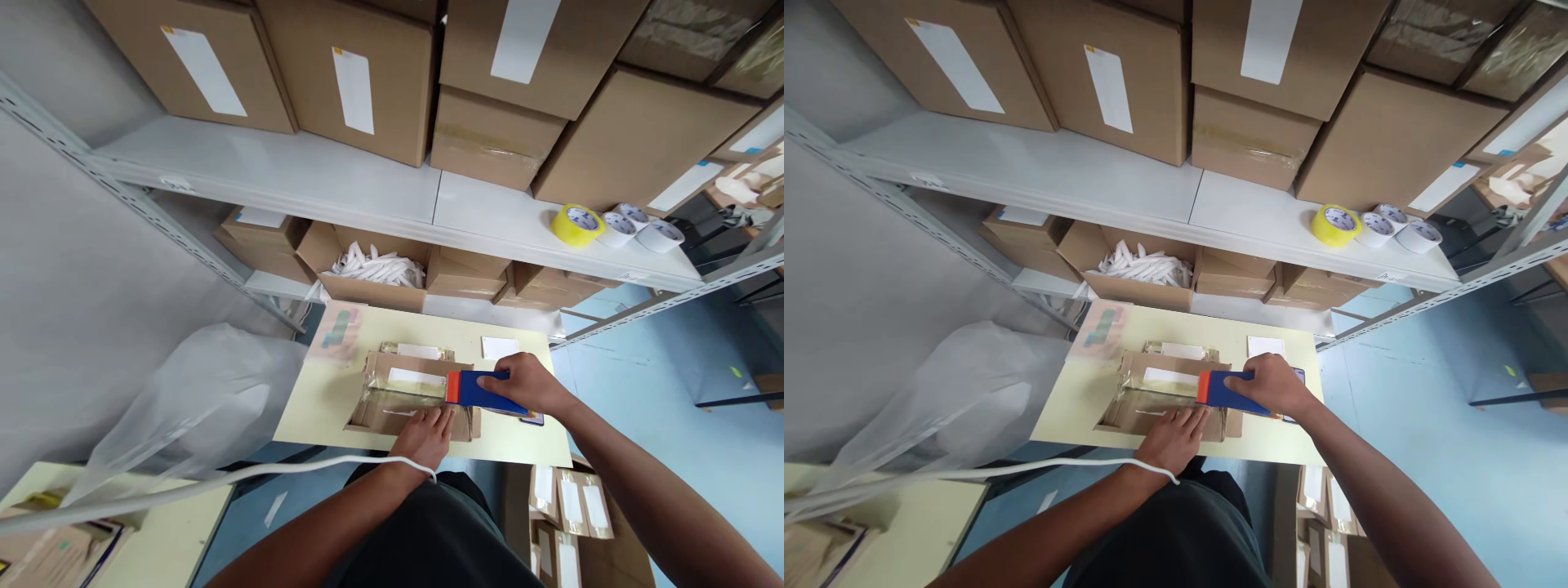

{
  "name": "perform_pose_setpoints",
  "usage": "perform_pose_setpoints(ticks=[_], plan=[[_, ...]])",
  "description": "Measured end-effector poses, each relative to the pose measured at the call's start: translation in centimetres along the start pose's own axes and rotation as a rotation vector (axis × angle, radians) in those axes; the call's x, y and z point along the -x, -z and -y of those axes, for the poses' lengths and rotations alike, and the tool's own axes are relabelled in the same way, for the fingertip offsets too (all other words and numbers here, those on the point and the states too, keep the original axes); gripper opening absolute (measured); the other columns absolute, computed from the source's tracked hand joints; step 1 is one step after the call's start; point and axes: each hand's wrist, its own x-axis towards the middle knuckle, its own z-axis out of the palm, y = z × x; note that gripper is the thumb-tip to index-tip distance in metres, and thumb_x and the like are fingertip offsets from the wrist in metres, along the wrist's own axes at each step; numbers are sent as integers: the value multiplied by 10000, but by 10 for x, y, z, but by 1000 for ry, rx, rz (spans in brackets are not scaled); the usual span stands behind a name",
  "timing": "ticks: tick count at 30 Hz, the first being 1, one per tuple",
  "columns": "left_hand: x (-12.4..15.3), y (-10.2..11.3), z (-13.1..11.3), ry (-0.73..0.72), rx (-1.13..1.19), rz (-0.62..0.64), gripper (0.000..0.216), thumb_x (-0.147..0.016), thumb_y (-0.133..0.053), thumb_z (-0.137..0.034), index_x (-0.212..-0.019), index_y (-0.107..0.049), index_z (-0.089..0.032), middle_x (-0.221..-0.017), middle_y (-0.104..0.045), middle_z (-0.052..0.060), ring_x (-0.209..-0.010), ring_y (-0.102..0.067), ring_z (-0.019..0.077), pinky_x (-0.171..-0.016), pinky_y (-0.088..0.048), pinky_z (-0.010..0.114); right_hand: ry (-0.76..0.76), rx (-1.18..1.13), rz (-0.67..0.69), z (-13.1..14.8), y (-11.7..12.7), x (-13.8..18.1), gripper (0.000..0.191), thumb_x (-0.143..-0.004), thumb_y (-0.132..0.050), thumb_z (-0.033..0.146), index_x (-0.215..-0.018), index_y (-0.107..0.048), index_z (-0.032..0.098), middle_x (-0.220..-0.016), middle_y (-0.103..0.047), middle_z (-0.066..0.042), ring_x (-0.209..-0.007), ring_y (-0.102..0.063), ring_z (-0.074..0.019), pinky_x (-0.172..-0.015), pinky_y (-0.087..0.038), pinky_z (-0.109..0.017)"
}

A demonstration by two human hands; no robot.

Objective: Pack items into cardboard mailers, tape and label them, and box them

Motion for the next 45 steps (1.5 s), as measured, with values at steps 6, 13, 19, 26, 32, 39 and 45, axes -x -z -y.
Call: perform_pose_setpoints(ticks=[6, 13, 19, 26, 32, 39, 45], plan=[[-1, 5, 3, -59, -6, -3, 431, -1000, -421, -177, -1385, -582, -71, -1251, -704, 153, -1019, -642, 240, -766, -490, 365, 0, -62, -15, -3, -6, 0, 503, -828, -599, 608, -541, -535, 200, -558, -523, 7, -546, -451, -129, -517, -297, -286], [7, -6, 2, 25, 102, -38, 709, -970, -521, -544, -1489, -446, -67, -1361, -639, 198, -1212, -595, 309, -1012, -436, 430, 54, -78, 54, -15, -1, 3, 496, -825, -608, 654, -630, -621, 198, -611, -594, 1, -571, -505, -137, -533, -338, -272], [12, -15, 3, 38, 142, -77, 621, -1018, -440, -476, -1531, -398, -129, -1449, -585, 144, -1359, -505, 289, -1099, -399, 420, -39, -123, 55, -17, 3, 7, 492, -802, -631, 657, -628, -639, 197, -604, -607, -4, -552, -516, -140, -512, -355, -265], [6, -13, 6, -9, 192, -17, 565, -1034, -390, -428, -1518, -423, -139, -1449, -581, 139, -1367, -494, 269, -1180, -331, 449, 63, -97, -108, 32, 57, 9, 514, -806, -630, 666, -595, -608, 197, -521, -514, 24, -499, -437, -113, -471, -288, -263], [8, -12, 7, 22, 225, -3, 741, -992, -372, -607, -1556, -355, -127, -1526, -495, 185, -1410, -440, 335, -1197, -247, 523, 93, -96, 78, 17, 58, 8, 520, -796, -651, 658, -579, -566, 193, -541, -499, 31, -518, -429, -107, -483, -295, -251], [-4, 8, 18, 131, 281, 111, 797, -890, -488, -729, -1541, -394, -281, -1357, -590, 168, -1239, -522, 355, -1047, -358, 522, 31, -221, 96, -36, 21, 18, 481, -790, -668, 663, -689, -652, 193, -615, -589, 11, -570, -507, -134, -513, -376, -250], [-2, 16, 20, 56, 180, 67, 709, -885, -558, -677, -1524, -392, -418, -1203, -595, 118, -1102, -525, 321, -961, -382, 493, 39, -373, 66, -40, 21, 35, 474, -779, -701, 662, -758, -697, 189, -660, -622, -12, -599, -544, -150, -522, -418, -250]])
